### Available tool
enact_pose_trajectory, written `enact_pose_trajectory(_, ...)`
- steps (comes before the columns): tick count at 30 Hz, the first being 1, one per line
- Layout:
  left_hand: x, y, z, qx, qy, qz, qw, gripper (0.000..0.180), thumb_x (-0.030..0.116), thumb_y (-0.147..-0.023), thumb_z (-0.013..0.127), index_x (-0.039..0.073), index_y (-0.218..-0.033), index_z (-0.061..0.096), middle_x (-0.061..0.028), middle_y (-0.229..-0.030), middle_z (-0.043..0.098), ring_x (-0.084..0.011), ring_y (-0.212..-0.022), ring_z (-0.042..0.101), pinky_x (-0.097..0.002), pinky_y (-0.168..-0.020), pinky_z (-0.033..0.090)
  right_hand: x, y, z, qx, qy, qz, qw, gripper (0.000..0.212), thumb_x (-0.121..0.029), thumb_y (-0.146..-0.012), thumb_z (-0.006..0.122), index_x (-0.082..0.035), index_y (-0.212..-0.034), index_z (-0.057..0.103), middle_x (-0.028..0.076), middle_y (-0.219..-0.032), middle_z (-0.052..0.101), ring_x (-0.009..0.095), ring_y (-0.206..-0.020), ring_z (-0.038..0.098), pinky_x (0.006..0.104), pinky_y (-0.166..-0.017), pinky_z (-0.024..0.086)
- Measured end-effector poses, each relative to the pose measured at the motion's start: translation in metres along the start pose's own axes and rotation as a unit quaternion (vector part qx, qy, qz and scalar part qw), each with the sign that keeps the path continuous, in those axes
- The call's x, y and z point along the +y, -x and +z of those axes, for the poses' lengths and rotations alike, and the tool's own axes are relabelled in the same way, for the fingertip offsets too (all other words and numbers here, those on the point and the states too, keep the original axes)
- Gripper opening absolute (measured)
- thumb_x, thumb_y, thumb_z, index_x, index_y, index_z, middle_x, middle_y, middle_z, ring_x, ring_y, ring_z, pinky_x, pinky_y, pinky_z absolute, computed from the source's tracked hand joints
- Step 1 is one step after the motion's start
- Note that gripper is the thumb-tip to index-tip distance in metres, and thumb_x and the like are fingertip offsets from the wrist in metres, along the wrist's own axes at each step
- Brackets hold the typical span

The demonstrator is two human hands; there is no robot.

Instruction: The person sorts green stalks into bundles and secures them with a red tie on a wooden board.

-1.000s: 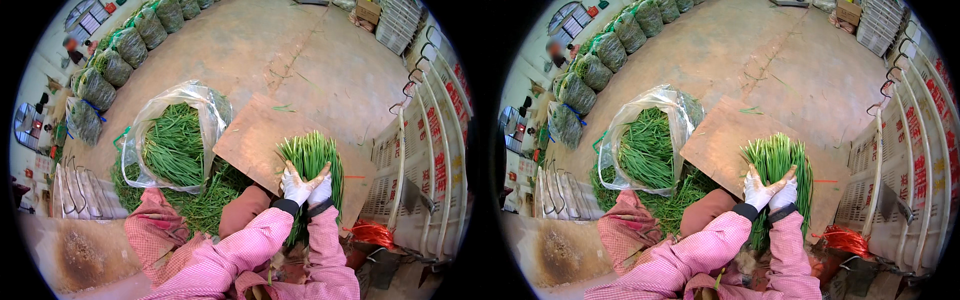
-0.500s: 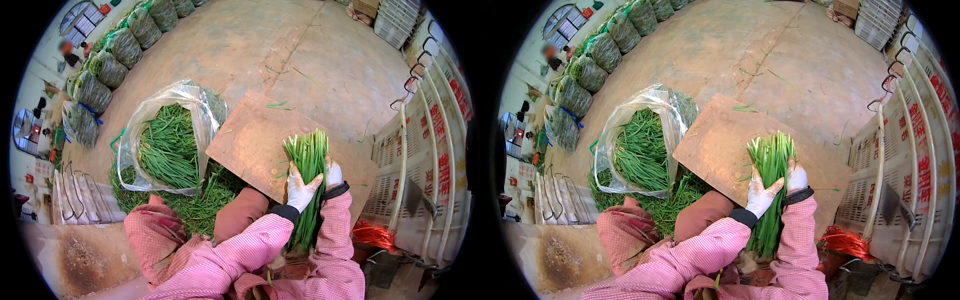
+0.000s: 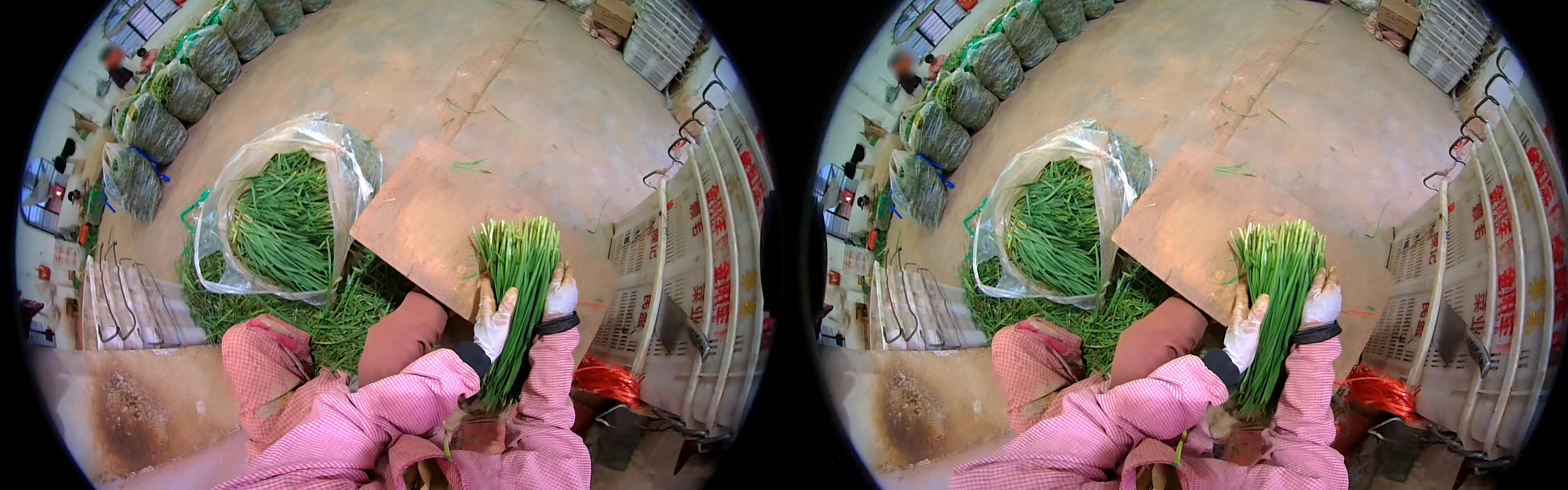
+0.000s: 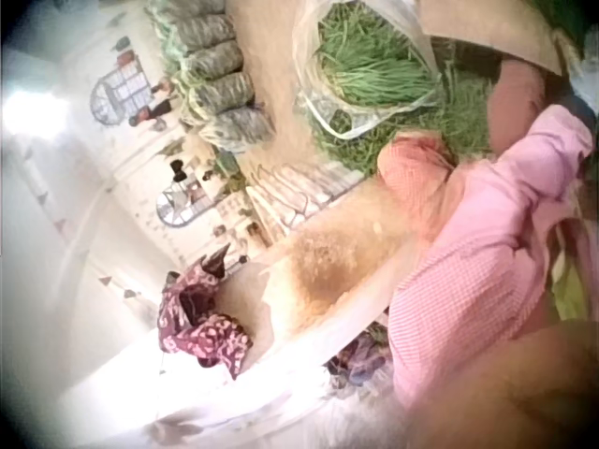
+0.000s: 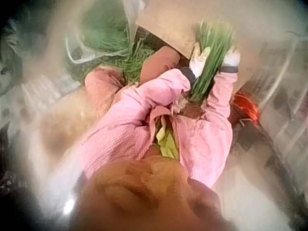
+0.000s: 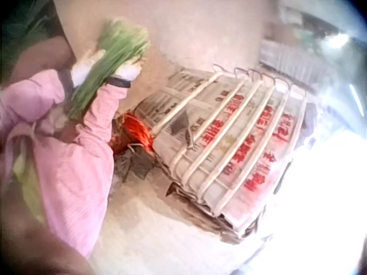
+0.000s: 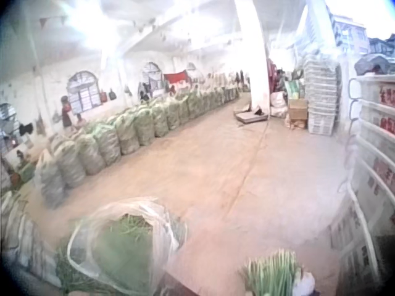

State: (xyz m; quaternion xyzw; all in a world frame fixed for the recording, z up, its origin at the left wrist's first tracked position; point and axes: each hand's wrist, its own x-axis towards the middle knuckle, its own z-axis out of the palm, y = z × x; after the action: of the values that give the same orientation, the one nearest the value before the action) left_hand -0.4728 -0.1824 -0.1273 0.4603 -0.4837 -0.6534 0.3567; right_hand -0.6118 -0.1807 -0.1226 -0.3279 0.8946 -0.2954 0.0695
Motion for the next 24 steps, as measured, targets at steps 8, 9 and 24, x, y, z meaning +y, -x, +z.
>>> enact_pose_trajectory(8, 0.013, 0.024, 0.005, -0.061, -0.331, 0.159, 0.928, 0.086, 0.039, -0.075, 0.051, -0.009, -0.127, 0.002, -0.0295, -0.132, 0.000, -0.0415, -0.123, 0.006, -0.0405, -0.100, 0.009, 0.012, -0.012, -0.020, -0.031, -0.108, -0.005, 0.994, 0.038, -0.026, -0.087, 0.039, 0.003, -0.111, 0.047, 0.019, -0.105, 0.053, 0.027, -0.097, 0.052, 0.0307, -0.082, 0.039)
enact_pose_trajectory(9, 0.023, 0.026, 0.006, -0.073, -0.380, 0.146, 0.910, 0.086, 0.037, -0.073, 0.053, -0.010, -0.126, 0.004, -0.0292, -0.132, 0.001, -0.0418, -0.122, 0.007, -0.0408, -0.100, 0.010, 0.010, -0.013, -0.022, -0.019, -0.128, -0.006, 0.992, 0.038, -0.026, -0.087, 0.039, 0.003, -0.111, 0.047, 0.019, -0.106, 0.053, 0.026, -0.098, 0.051, 0.0300, -0.083, 0.038)
enact_pose_trajectory(24, -0.012, -0.051, -0.020, 0.079, 0.021, -0.018, 0.997, 0.035, 0.005, -0.081, 0.044, 0.000, -0.116, 0.043, -0.0093, -0.099, 0.057, -0.0166, -0.086, 0.054, -0.0243, -0.079, 0.041, -0.038, 0.016, 0.003, 0.026, -0.130, -0.077, 0.988, 0.081, -0.025, -0.066, 0.067, 0.004, -0.127, 0.021, 0.024, -0.123, 0.033, 0.032, -0.114, 0.033, 0.0347, -0.096, 0.025)
